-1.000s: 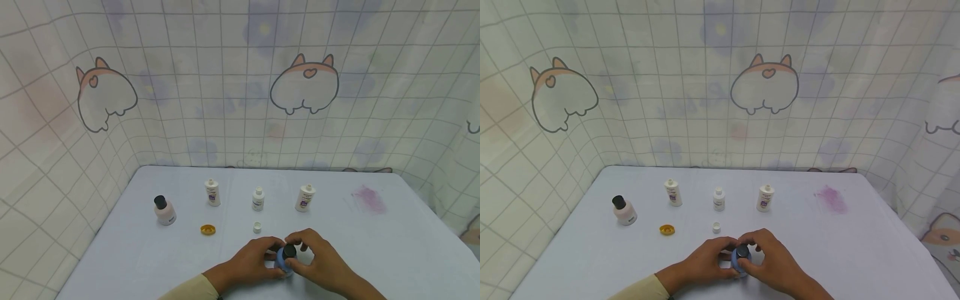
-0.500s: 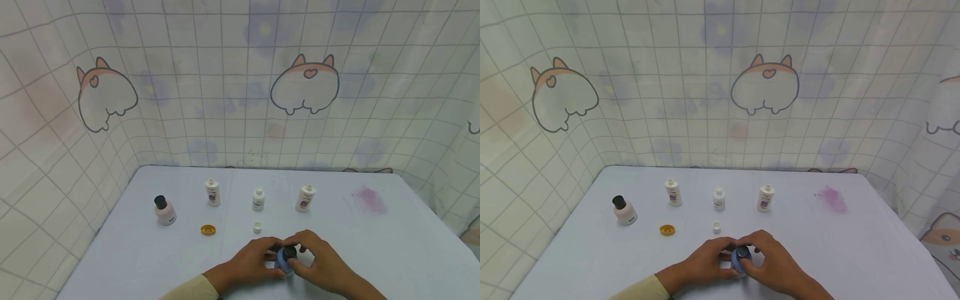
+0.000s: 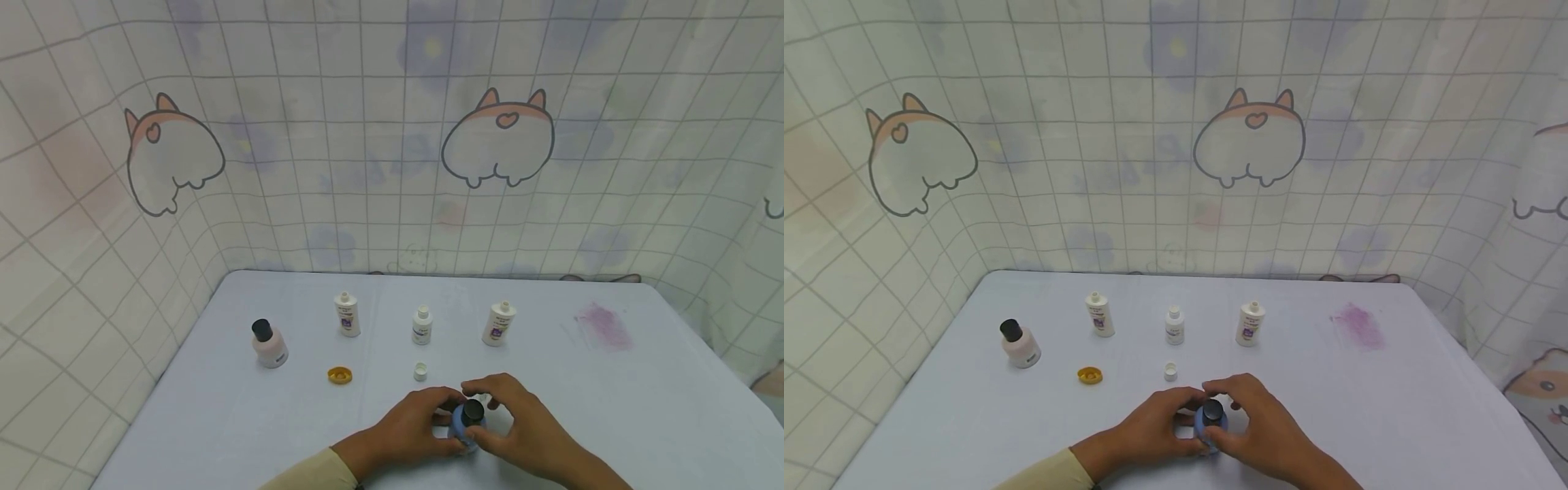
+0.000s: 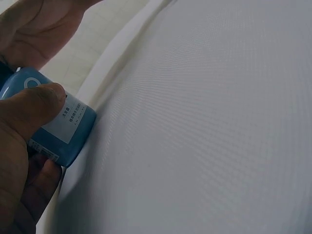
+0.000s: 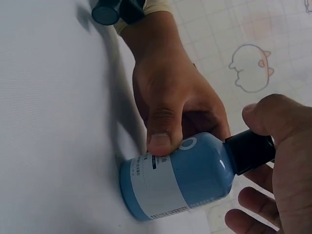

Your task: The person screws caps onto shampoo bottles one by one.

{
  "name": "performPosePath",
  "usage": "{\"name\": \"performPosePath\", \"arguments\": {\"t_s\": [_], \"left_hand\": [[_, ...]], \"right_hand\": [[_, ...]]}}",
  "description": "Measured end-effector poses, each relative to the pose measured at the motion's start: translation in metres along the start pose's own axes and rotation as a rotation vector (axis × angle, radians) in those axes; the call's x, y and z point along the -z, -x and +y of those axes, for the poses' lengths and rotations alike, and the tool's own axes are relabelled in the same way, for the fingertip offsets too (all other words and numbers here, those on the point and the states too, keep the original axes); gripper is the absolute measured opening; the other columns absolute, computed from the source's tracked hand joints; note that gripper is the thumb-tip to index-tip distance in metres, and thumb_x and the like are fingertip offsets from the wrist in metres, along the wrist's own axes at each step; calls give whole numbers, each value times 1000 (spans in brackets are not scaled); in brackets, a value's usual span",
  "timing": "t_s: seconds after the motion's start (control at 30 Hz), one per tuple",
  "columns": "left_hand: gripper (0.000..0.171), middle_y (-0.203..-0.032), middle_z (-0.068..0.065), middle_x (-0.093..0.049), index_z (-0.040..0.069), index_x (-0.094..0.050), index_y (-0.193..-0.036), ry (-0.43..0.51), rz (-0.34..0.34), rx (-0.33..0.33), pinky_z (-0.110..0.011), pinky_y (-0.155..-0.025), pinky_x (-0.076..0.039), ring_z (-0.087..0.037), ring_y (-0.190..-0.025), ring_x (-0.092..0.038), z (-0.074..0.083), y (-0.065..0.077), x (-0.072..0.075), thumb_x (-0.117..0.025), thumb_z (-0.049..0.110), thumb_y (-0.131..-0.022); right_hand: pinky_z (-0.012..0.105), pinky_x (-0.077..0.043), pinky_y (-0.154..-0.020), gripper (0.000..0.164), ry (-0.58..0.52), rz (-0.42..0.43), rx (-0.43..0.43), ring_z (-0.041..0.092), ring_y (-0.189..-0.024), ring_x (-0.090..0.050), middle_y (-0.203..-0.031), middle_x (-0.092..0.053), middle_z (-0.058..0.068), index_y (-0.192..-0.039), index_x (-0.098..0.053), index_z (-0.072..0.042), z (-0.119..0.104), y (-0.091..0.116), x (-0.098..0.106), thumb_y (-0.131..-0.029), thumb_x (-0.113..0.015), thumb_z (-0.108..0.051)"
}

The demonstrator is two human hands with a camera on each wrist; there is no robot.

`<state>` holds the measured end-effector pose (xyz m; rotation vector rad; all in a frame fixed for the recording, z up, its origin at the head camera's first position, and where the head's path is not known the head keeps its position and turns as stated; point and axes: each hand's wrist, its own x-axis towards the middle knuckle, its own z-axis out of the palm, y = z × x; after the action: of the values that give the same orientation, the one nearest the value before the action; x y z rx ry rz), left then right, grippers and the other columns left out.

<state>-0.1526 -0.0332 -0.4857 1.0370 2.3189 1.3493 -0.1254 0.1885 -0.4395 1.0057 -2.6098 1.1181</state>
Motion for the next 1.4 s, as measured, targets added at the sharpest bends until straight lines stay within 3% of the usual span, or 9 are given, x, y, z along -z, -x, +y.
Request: {"name": "performPosePath", "arguments": {"t_s": [0.17, 0.27, 0.37, 0.53, 0.67, 0.77, 0.93, 1.07, 1.4], "left_hand": [[59, -124, 13, -52, 23, -47, -130, 17, -7, -1, -13, -84, -46, 1, -111, -51, 0, 1, 1, -75, 34, -79], [58, -124, 12, -52, 23, -47, -129, 29, -11, 5, -13, -84, -46, 0, -111, -51, 1, 1, 1, -75, 33, -79], [57, -123, 13, -52, 23, -48, -128, 22, -8, 6, -13, -84, -46, 0, -110, -51, 1, 1, 1, -75, 33, -79], [53, -120, 14, -53, 23, -50, -124, 12, -1, 12, -12, -83, -46, 1, -108, -53, 2, 0, 0, -75, 34, -79], [54, -120, 13, -53, 22, -50, -124, 10, 1, 5, -12, -83, -46, 1, -108, -53, 1, 0, 0, -75, 34, -79], [56, -123, 12, -52, 21, -48, -128, 3, 4, -16, -12, -83, -46, 1, -109, -52, 0, 0, 0, -75, 34, -80], [59, -125, 12, -51, 22, -46, -131, 12, -1, -29, -12, -85, -45, 0, -112, -50, 0, 1, 1, -75, 32, -80], [58, -124, 12, -52, 22, -46, -129, 16, -3, -28, -12, -84, -46, 0, -112, -50, -1, 0, 1, -75, 31, -79], [53, -120, 13, -52, 22, -50, -124, 7, 5, -14, -12, -83, -46, 1, -109, -51, 0, 0, 0, -75, 34, -79]], "right_hand": [[28, -50, -77, 51, -43, -18, 112, 6, -101, -52, -116, -56, -10, -127, -53, -20, 2, -2, 1, -81, -74, -12], [28, -50, -75, 50, -63, -18, 123, 7, -99, -53, -112, -58, -9, -125, -55, -19, 4, -2, 0, -79, -73, -7], [28, -50, -73, 46, -62, -5, 92, 7, -95, -54, -110, -57, -10, -121, -56, -20, 5, -1, -2, -80, -75, -11], [25, -49, -72, 37, -20, -1, -14, 3, -91, -52, -107, -54, -17, -113, -55, -27, 3, -1, -4, -82, -74, -31], [24, -49, -73, 39, -8, -12, -54, 2, -92, -51, -110, -54, -18, -116, -54, -29, 1, -1, -2, -82, -71, -40], [26, -49, -75, 47, -12, -2, 3, 4, -95, -52, -115, -54, -13, -123, -53, -27, 1, -1, 0, -81, -74, -33], [29, -51, -76, 52, -35, 10, 137, 9, -99, -54, -113, -57, -7, -125, -56, -17, -2, -4, 1, -78, -76, -8], [30, -51, -75, 50, -64, 2, 142, 9, -96, -54, -108, -58, -8, -122, -57, -16, 0, -3, 0, -78, -74, -3], [25, -49, -72, 37, -21, 0, -31, 3, -91, -52, -108, -54, -17, -114, -55, -28, 0, -2, -3, -82, -72, -36]]}}
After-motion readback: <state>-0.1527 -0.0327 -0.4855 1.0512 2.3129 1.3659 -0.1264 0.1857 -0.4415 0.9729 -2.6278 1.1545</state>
